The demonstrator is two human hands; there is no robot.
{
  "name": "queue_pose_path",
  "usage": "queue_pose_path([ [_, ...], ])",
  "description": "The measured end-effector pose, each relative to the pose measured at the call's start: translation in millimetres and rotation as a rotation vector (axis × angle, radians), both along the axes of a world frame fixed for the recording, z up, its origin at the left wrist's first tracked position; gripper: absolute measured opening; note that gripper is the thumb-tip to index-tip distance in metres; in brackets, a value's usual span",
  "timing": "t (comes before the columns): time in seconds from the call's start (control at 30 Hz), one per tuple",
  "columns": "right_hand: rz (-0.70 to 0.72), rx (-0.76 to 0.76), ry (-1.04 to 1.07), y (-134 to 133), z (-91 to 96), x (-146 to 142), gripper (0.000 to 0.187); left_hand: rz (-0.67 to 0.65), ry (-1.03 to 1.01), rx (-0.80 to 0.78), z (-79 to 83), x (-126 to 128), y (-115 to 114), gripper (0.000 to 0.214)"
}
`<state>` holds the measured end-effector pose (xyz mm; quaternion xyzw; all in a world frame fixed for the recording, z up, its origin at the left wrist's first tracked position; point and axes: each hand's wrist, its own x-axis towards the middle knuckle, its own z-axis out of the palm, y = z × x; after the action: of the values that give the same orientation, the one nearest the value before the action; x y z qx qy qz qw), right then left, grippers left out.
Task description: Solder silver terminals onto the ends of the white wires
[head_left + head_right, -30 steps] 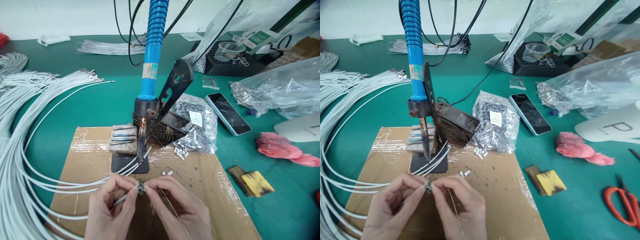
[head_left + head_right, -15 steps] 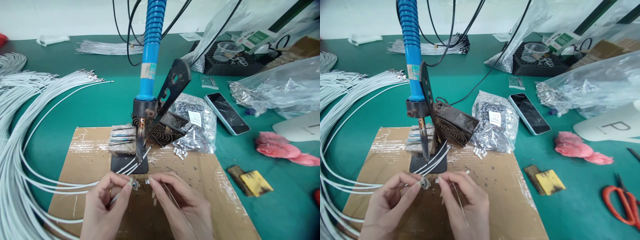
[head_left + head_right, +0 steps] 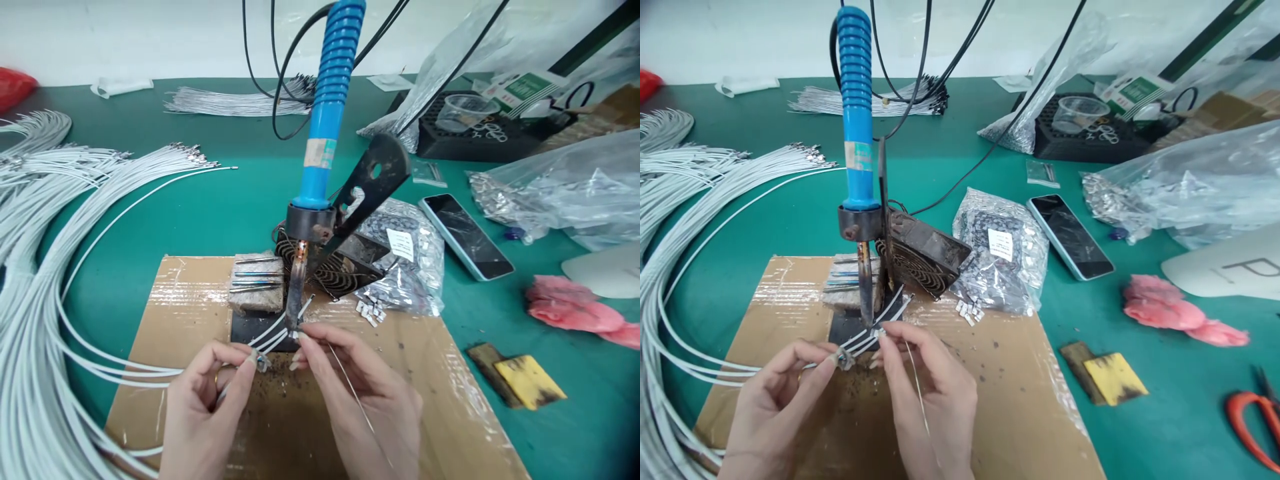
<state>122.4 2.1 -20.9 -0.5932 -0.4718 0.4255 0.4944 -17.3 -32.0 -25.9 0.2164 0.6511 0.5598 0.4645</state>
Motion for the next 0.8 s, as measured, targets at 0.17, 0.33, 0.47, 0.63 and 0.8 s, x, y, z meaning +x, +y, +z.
queue_pose_path([
  [0.17,0.032,0.067,-0.021,3,-3.9,1,0.008,0.004,-0.018,0.002,0.0,0,1,0.024],
  [0.33,0.039,0.088,-0.045,3,-2.6,0,0.009,0.009,-0.039,0.001,0.1,1,0,0.024],
  [0.47,0.011,0.079,-0.115,6,-9.9,21,0.006,-0.006,-0.014,0.011,-1.2,0,0,0.02],
  [0.63,-0.093,-0.003,-0.213,15,-32.8,56,0.017,-0.033,0.036,0.009,-2.1,1,-1,0.016],
  [0.8,0.028,-0.044,-0.295,18,-34.3,62,0.031,-0.053,0.044,-0.02,0.6,4,-2,0.015],
])
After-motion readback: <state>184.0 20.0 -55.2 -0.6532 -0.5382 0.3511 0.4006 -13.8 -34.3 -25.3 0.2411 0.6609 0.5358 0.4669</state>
